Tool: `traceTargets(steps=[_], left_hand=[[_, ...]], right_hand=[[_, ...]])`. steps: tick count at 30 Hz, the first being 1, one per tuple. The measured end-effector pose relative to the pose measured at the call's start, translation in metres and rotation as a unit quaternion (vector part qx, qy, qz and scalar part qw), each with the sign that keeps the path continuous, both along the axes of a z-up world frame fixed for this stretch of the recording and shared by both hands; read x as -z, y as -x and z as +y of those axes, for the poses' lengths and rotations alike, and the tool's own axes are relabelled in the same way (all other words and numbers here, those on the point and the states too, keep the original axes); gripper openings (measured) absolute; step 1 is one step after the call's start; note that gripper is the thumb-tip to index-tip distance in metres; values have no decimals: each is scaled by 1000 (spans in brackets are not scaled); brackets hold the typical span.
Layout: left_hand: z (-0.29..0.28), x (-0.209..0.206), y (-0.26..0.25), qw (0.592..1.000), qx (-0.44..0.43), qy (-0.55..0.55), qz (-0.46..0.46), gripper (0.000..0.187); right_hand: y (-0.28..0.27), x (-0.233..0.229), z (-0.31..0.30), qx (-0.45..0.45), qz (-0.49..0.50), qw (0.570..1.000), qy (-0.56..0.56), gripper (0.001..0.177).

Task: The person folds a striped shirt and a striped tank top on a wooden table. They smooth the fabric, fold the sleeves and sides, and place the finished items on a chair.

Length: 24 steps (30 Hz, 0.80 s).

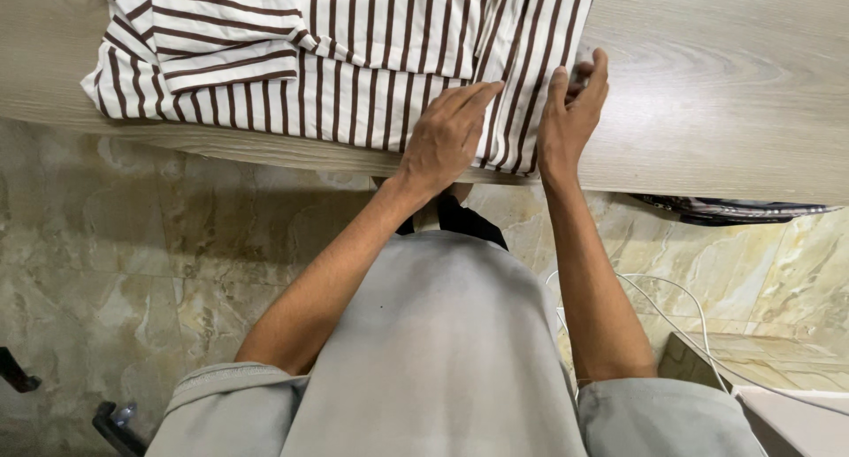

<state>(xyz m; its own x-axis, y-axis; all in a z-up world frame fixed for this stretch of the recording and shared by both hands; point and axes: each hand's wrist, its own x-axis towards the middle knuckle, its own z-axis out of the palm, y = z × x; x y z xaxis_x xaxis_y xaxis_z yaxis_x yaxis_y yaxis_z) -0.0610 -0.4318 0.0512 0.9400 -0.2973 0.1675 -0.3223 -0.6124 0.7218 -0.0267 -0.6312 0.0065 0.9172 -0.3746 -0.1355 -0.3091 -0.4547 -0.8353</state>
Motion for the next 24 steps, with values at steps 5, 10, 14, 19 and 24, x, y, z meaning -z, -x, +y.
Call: traceTargets(steps=[5, 10, 14, 19, 24], left_hand=[[-56, -11, -5, 998, 5, 28, 57, 55], [-91, -2, -19, 994, -89, -8, 56, 77], [-90, 3, -35, 986, -159, 7, 45, 73], [-72, -13, -46, 922, -209, 119, 303, 57], [-59, -32, -45, 950, -146, 183, 208, 49]], right_hand=[[-6, -18, -17, -41, 61, 963, -260, 41], [-3, -36, -18, -119, 55, 917, -378, 57], [-1, -40, -16, -161, 104, 895, -402, 65], [0, -33, -15, -138, 60, 887, -437, 61], [13, -15, -15, -6, 31, 877, -479, 52]])
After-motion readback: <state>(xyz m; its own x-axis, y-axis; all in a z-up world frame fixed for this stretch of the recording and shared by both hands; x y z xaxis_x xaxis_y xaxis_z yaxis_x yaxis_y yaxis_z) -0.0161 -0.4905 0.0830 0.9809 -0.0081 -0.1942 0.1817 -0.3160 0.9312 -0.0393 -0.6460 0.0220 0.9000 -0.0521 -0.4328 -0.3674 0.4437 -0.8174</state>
